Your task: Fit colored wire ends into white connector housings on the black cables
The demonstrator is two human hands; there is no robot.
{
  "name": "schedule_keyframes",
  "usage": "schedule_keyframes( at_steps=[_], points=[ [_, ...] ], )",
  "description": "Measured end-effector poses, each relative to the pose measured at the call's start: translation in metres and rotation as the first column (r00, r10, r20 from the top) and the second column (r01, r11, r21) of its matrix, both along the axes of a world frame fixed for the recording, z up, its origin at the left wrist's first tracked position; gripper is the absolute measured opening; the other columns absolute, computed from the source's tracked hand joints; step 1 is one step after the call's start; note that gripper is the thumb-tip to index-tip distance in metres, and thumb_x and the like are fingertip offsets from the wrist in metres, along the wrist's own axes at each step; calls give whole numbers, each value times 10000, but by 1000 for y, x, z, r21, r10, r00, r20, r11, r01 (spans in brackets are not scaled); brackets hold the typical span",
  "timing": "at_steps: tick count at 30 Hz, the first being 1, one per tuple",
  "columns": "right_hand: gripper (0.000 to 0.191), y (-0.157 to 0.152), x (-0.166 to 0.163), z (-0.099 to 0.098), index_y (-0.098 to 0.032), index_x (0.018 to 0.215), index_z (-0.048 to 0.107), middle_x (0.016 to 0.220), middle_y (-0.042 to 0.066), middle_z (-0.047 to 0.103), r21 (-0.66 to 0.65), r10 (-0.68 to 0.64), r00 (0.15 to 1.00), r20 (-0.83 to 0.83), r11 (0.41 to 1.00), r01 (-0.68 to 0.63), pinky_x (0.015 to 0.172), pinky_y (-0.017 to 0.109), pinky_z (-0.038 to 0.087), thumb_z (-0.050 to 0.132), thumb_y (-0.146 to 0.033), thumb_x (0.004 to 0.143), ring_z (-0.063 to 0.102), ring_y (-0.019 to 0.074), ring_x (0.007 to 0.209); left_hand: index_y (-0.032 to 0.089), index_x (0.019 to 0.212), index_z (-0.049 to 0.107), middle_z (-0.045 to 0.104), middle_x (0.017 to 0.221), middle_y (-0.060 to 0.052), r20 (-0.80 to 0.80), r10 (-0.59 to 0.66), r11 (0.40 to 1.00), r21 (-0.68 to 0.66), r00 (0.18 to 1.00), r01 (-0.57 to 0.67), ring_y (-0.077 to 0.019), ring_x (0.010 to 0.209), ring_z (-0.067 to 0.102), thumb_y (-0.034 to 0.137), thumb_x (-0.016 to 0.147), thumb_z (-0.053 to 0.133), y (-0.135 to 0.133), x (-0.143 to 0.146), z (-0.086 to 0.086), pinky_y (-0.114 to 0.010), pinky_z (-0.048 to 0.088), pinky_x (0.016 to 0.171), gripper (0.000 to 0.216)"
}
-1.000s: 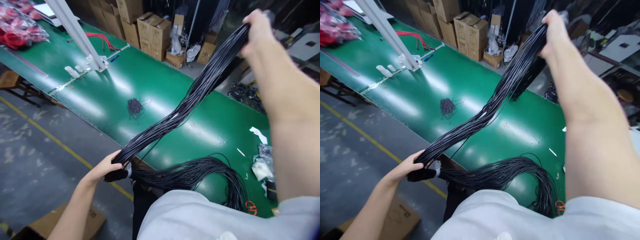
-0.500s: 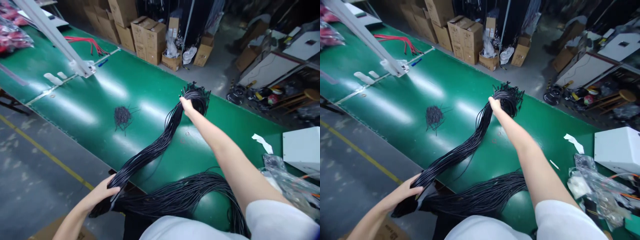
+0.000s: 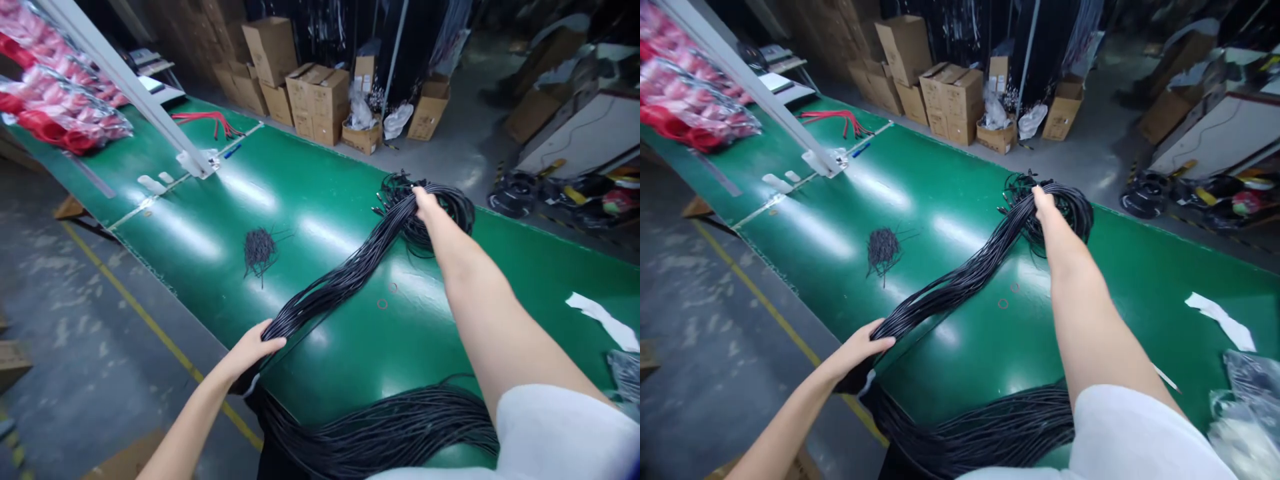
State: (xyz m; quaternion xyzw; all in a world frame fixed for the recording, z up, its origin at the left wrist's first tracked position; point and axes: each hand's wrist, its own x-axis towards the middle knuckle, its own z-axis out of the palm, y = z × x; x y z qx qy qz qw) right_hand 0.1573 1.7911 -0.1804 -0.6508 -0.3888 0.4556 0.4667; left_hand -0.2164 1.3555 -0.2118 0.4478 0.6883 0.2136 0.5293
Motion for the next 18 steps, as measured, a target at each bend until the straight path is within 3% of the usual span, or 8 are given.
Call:
schedule_keyframes(
  at_steps=[3, 6, 8, 11, 15, 18],
  points=[
    [284, 5, 32, 2, -161, 1165, 583, 935, 31, 659, -34, -55, 998, 16, 998, 56, 684, 290, 602, 448, -397, 1081, 639, 125, 735, 157, 1008, 701, 703, 824, -41, -8, 33, 999, 12, 999, -33, -235, 801, 642, 611, 676, 750, 31, 5, -7, -327, 501, 769, 565],
    [321, -20, 68, -9, -204, 1106, 576, 887, 35, 683, -65, -27, 997, 76, 997, 32, 729, 334, 631, 417, -480, 1065, 672, 155, 748, 149, 979, 700, 715, 831, -53, -54, 24, 999, -40, 998, -27, -253, 821, 656, 642, 665, 737, 37, 0, -19, -333, 497, 771, 586],
    [388, -52, 93, -22, -236, 1105, 589, 986, 66, 729, -77, 21, 989, 144, 997, -10, 828, 389, 640, 413, -575, 1036, 719, 192, 863, 144, 977, 692, 720, 849, -60, -73, 16, 998, -59, 997, -20, -261, 845, 663, 660, 673, 725, 35, -5, -26, -339, 495, 794, 599],
    [431, -117, 127, -51, -289, 1214, 608, 1271, 91, 725, -89, 115, 947, 301, 992, -92, 1054, 476, 570, 472, -626, 981, 693, 259, 1197, 142, 1012, 688, 740, 924, -76, -81, -1, 997, -76, 997, -5, -268, 874, 673, 691, 682, 711, 35, -10, -32, -347, 496, 826, 641],
    [635, -192, 151, -101, -202, 1360, 614, 1518, 180, 564, -129, 184, 774, 606, 983, -133, 1284, 621, 264, 667, -624, 889, 420, 380, 1512, 147, 1047, 692, 753, 1008, -90, -89, 14, 997, -78, 996, -21, -273, 926, 677, 707, 690, 715, 43, -8, -34, -345, 500, 846, 665],
    [521, -201, 152, -134, -189, 1378, 617, 1546, 154, 527, -195, 271, 599, 754, 962, -191, 1256, 651, 286, 665, -501, 963, 441, 350, 1486, 151, 1001, 690, 731, 886, -64, -100, 82, 993, -77, 992, -90, -251, 848, 662, 738, 692, 716, 51, 0, -37, -325, 490, 773, 664]
  ],
)
